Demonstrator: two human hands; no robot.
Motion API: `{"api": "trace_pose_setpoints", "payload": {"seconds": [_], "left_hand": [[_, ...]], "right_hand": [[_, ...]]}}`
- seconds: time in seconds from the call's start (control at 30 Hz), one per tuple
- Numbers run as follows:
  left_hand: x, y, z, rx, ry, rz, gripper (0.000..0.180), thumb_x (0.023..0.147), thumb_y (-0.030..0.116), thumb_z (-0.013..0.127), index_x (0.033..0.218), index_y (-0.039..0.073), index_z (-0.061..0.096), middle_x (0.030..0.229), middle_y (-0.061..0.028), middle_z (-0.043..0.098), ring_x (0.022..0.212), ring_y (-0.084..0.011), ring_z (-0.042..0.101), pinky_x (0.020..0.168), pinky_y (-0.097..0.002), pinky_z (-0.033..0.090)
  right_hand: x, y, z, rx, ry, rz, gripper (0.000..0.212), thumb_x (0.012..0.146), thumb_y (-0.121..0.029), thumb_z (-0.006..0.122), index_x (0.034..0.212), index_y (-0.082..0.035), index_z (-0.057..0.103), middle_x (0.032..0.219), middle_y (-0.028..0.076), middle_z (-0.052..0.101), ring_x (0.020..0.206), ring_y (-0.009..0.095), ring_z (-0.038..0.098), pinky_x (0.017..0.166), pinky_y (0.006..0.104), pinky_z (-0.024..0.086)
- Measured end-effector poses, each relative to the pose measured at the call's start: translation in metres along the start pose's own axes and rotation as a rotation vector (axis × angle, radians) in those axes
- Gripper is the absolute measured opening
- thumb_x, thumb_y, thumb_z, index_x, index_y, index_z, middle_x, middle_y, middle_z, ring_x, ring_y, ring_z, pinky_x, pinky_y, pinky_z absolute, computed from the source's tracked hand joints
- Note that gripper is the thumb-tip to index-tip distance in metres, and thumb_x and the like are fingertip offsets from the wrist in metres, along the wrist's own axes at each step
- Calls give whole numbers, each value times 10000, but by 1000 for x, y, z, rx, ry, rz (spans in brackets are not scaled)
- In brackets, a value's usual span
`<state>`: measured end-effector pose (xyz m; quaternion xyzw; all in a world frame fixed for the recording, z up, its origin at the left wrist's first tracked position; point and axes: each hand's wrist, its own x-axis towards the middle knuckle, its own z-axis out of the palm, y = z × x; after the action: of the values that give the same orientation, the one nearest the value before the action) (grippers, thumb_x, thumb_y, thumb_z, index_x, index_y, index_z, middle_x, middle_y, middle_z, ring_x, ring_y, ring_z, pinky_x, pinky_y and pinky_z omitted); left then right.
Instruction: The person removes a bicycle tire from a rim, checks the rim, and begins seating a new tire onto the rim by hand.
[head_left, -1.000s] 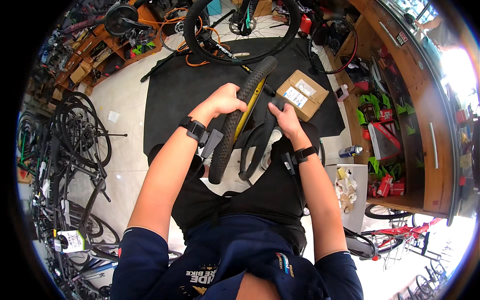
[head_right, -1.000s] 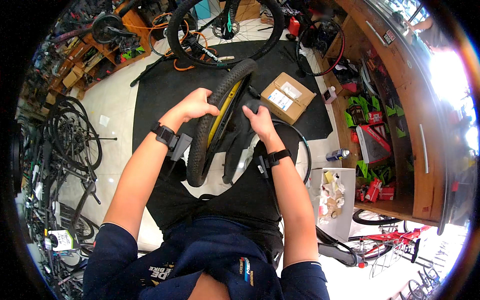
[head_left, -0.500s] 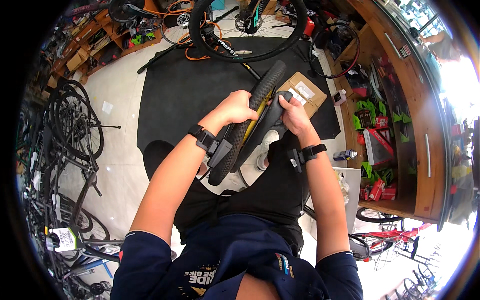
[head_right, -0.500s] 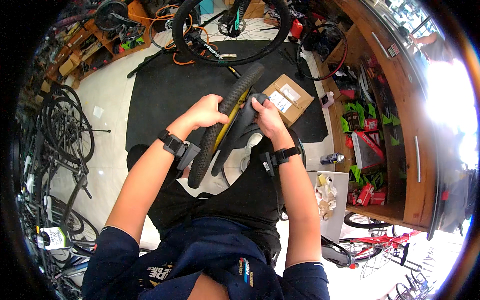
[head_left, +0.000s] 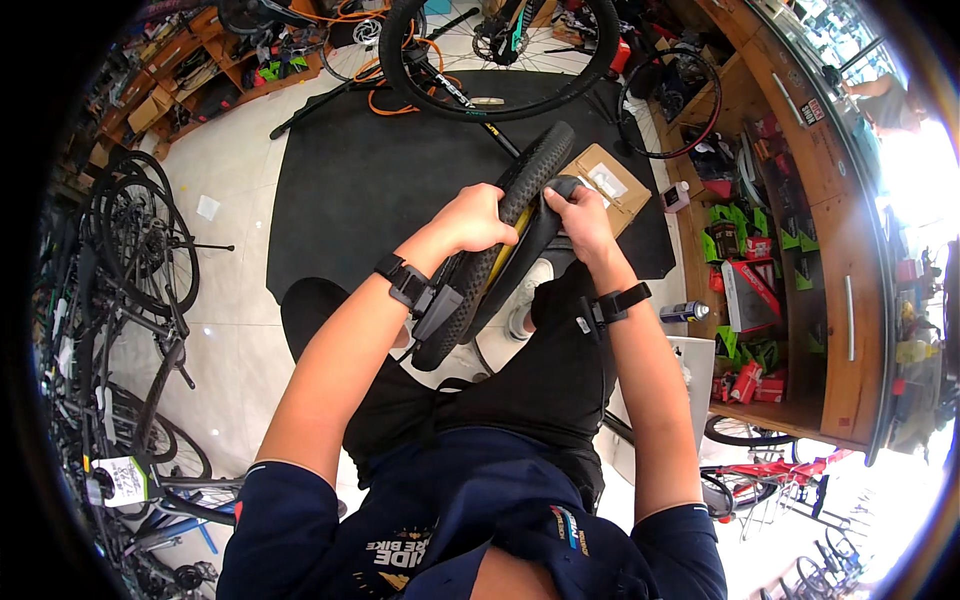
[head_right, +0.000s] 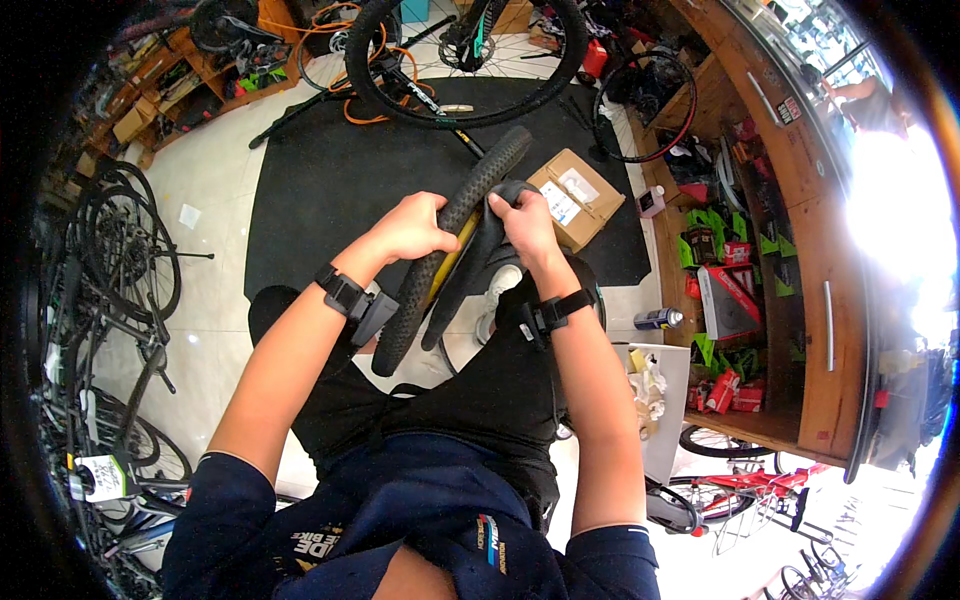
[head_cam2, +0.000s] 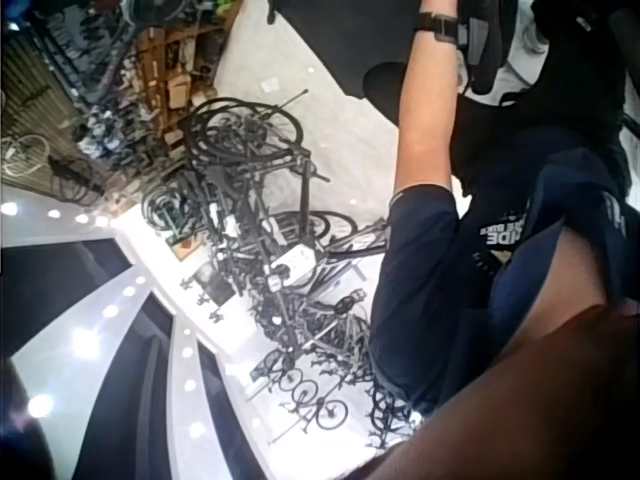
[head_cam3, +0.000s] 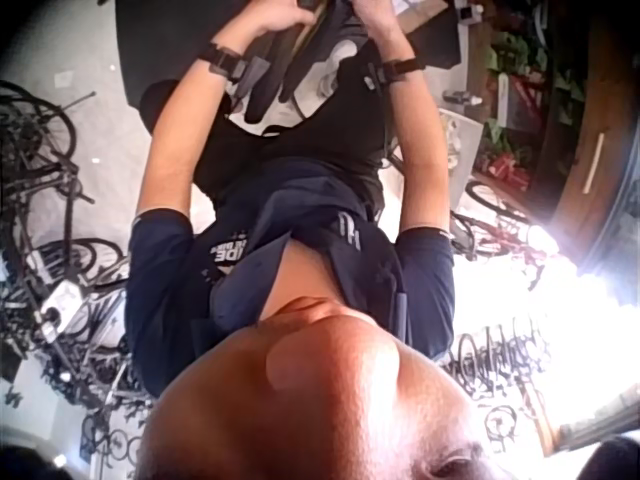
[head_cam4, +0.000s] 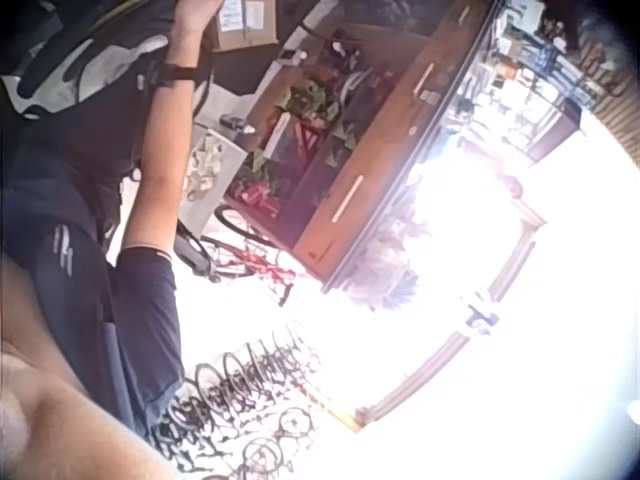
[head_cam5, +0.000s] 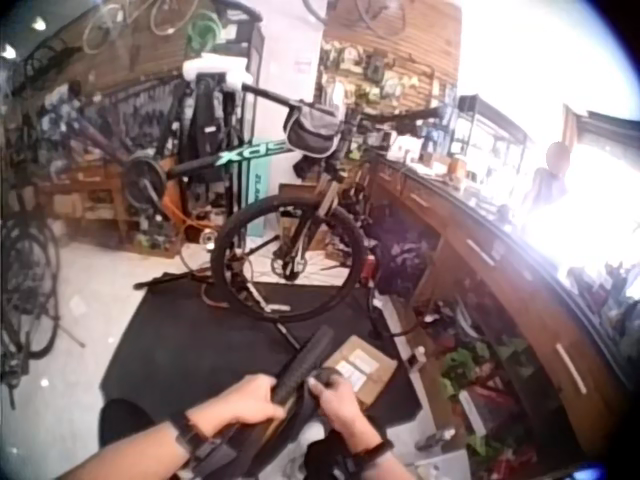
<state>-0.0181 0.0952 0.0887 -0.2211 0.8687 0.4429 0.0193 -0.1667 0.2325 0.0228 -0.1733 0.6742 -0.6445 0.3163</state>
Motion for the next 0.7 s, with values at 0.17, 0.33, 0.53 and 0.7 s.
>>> {"api": "trace_pose_setpoints", "payload": {"seconds": [0.17,0.33,0.53,0.7], "left_hand": [[1,-5,-1,-52,-7,3,314,636,149,742,839,-66,638,724,-135,638,664,-203,616,633,-351,483],[7,-14,-1,-120,-9,-13,289,648,116,734,849,-70,643,707,-86,626,647,-162,588,608,-335,469],[5,-10,4,-225,-8,-55,259,666,91,721,860,-63,649,686,-71,615,629,-153,569,605,-324,461],[10,-11,13,-148,39,-6,275,652,104,721,862,-59,651,699,-110,640,652,-156,594,614,-336,471]], "right_hand": [[2,8,12,-154,152,-107,205,858,-135,719,875,67,688,750,93,690,666,137,622,615,313,500],[3,5,24,-192,222,-162,246,831,-168,740,866,67,679,776,139,708,704,175,653,672,350,509],[6,4,28,-429,334,-124,284,816,-174,746,877,89,658,777,213,683,709,244,658,688,394,507],[16,12,25,64,235,7,140,852,-81,709,914,43,698,833,88,704,731,157,625,673,343,506]]}}
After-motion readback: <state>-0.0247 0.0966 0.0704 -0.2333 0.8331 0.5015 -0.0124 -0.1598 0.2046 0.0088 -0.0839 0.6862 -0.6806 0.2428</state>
